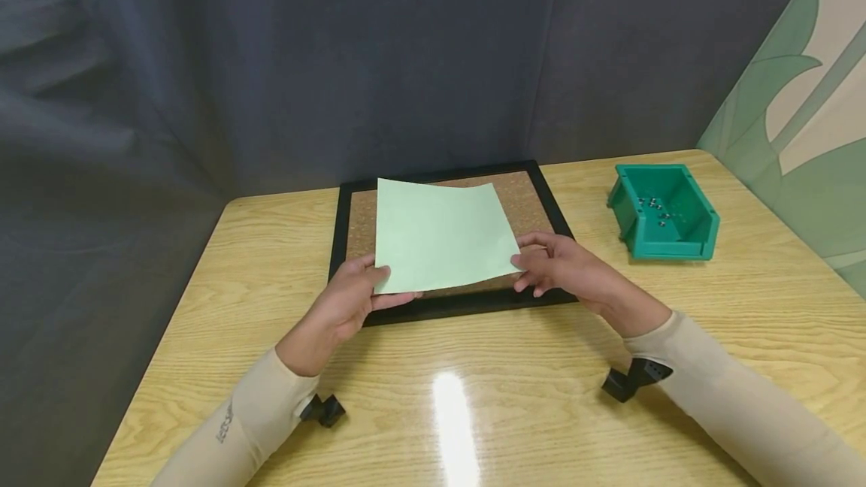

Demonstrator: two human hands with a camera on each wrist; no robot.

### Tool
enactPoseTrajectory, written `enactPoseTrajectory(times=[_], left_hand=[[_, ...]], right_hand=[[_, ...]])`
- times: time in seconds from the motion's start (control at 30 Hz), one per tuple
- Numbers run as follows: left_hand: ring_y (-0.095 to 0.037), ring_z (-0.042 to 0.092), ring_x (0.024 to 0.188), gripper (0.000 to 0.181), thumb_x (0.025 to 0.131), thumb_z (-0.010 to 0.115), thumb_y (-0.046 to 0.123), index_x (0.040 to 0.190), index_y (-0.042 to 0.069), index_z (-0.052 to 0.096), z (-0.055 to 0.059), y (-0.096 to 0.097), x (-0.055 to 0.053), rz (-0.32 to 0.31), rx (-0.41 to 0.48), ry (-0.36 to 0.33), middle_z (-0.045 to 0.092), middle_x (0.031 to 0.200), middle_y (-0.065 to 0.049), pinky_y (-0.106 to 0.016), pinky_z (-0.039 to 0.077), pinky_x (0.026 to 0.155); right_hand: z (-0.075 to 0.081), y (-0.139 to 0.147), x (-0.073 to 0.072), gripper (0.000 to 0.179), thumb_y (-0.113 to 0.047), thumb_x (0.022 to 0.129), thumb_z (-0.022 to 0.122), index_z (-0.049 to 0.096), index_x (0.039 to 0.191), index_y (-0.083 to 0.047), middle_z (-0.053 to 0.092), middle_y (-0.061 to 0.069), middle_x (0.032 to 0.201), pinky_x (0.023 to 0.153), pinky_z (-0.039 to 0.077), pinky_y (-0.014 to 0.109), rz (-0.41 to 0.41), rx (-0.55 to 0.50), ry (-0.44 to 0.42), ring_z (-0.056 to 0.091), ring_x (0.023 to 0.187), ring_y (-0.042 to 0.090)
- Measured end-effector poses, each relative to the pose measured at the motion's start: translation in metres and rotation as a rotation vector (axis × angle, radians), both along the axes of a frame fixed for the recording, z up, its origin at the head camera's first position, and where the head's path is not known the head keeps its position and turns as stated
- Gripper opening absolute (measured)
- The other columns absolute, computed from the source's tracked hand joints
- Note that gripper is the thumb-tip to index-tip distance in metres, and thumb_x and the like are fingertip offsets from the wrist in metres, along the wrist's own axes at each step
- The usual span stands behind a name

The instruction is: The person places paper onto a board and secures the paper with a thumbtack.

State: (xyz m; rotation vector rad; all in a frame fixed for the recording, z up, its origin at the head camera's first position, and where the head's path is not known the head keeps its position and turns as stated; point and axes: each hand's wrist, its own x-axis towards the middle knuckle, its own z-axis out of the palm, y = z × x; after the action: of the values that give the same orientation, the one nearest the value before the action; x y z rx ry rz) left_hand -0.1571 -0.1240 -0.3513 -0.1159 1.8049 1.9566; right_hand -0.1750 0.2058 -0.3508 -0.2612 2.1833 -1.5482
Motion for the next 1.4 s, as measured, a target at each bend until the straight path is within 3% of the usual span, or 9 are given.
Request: enactPoseTrajectory(times=[0.1, 0.27, 0.4, 0.7, 0.97, 1.1, 1.2, 1.33, 1.4], left_hand=[[-0.024, 0.070, 0.109, 0.067, 0.108, 0.035, 0.009, 0.158, 0.004, -0.009, -0.001, 0.000, -0.001, 0.004, 0.014, -0.012, -0.016, 0.166, -0.015, -0.012, 0.054, 0.072], [-0.026, 0.062, 0.123, 0.065, 0.107, 0.037, 0.005, 0.159, 0.000, -0.001, -0.004, -0.001, -0.003, 0.010, 0.012, 0.011, -0.014, 0.165, -0.021, -0.019, 0.055, 0.089], [-0.030, 0.056, 0.129, 0.064, 0.105, 0.036, 0.001, 0.158, -0.002, -0.001, -0.006, -0.001, -0.003, -0.003, 0.008, 0.015, -0.009, 0.164, -0.026, -0.022, 0.053, 0.094], [-0.036, 0.051, 0.134, 0.062, 0.106, 0.032, 0.000, 0.158, -0.002, -0.003, -0.008, 0.002, -0.003, -0.028, 0.001, 0.008, -0.007, 0.164, -0.026, -0.026, 0.052, 0.099], [-0.040, 0.046, 0.138, 0.069, 0.104, 0.036, 0.002, 0.157, -0.002, -0.007, -0.009, 0.002, -0.003, -0.016, 0.002, 0.016, 0.001, 0.163, -0.029, -0.036, 0.047, 0.108], [-0.039, 0.023, 0.150, 0.072, 0.102, 0.041, 0.007, 0.158, -0.002, -0.003, -0.009, 0.003, -0.001, 0.027, -0.050, 0.026, -0.003, 0.165, -0.023, -0.043, 0.038, 0.117], [-0.035, 0.009, 0.155, 0.074, 0.100, 0.045, 0.012, 0.159, 0.002, 0.001, -0.007, 0.004, 0.002, 0.042, -0.111, 0.030, -0.007, 0.167, -0.016, -0.048, 0.023, 0.123], [-0.034, 0.003, 0.156, 0.077, 0.099, 0.048, 0.017, 0.161, 0.007, 0.003, -0.003, 0.006, 0.006, 0.016, -0.178, 0.038, -0.006, 0.168, -0.011, -0.052, 0.008, 0.126], [-0.034, -0.002, 0.156, 0.076, 0.099, 0.048, 0.019, 0.161, 0.010, 0.004, -0.002, 0.006, 0.007, 0.002, -0.208, 0.046, -0.006, 0.168, -0.011, -0.055, 0.006, 0.125]], right_hand=[[-0.002, 0.000, 0.000, 0.047, -0.028, 0.103, 0.055, 0.040, 0.132, 0.006, 0.071, 0.000, 0.087, 0.074, 0.055, 0.030, -0.020, -0.003, 0.011, 0.071, 0.086, 0.016], [-0.005, -0.001, -0.002, 0.050, -0.031, 0.103, 0.055, 0.041, 0.135, 0.005, 0.070, -0.001, 0.085, 0.073, 0.055, 0.029, -0.046, 0.021, 0.009, 0.069, 0.084, 0.014], [-0.009, -0.001, -0.004, 0.053, -0.033, 0.103, 0.055, 0.041, 0.138, 0.005, 0.070, 0.003, 0.090, 0.070, 0.053, 0.028, -0.049, 0.038, 0.011, 0.069, 0.081, 0.012], [-0.018, -0.002, -0.007, 0.036, -0.033, 0.103, 0.055, 0.050, 0.117, 0.000, 0.062, 0.003, 0.080, 0.051, 0.037, 0.024, -0.078, 0.028, 0.002, 0.059, 0.066, 0.011], [-0.020, -0.001, -0.009, 0.037, -0.027, 0.105, 0.052, 0.049, 0.128, 0.002, 0.065, 0.004, 0.090, 0.053, 0.039, 0.025, -0.071, 0.075, -0.001, 0.060, 0.069, 0.011], [-0.022, -0.004, -0.008, 0.040, -0.023, 0.103, 0.055, 0.051, 0.135, 0.002, 0.068, 0.008, 0.095, 0.063, 0.046, 0.026, -0.040, 0.206, 0.099, 0.062, 0.075, 0.015], [-0.022, -0.006, -0.006, 0.042, -0.023, 0.102, 0.058, 0.054, 0.137, -0.001, 0.069, 0.009, 0.095, 0.070, 0.049, 0.029, -0.030, 0.317, 0.197, 0.064, 0.079, 0.017], [-0.021, -0.009, -0.003, 0.041, -0.026, 0.100, 0.059, 0.057, 0.136, -0.006, 0.069, 0.009, 0.100, 0.069, 0.049, 0.030, -0.038, 0.422, 0.278, 0.066, 0.087, 0.019], [-0.021, -0.011, -0.001, 0.039, -0.026, 0.100, 0.059, 0.059, 0.134, -0.007, 0.069, 0.009, 0.106, 0.070, 0.051, 0.032, -0.035, 0.470, 0.330, 0.067, 0.093, 0.021]])
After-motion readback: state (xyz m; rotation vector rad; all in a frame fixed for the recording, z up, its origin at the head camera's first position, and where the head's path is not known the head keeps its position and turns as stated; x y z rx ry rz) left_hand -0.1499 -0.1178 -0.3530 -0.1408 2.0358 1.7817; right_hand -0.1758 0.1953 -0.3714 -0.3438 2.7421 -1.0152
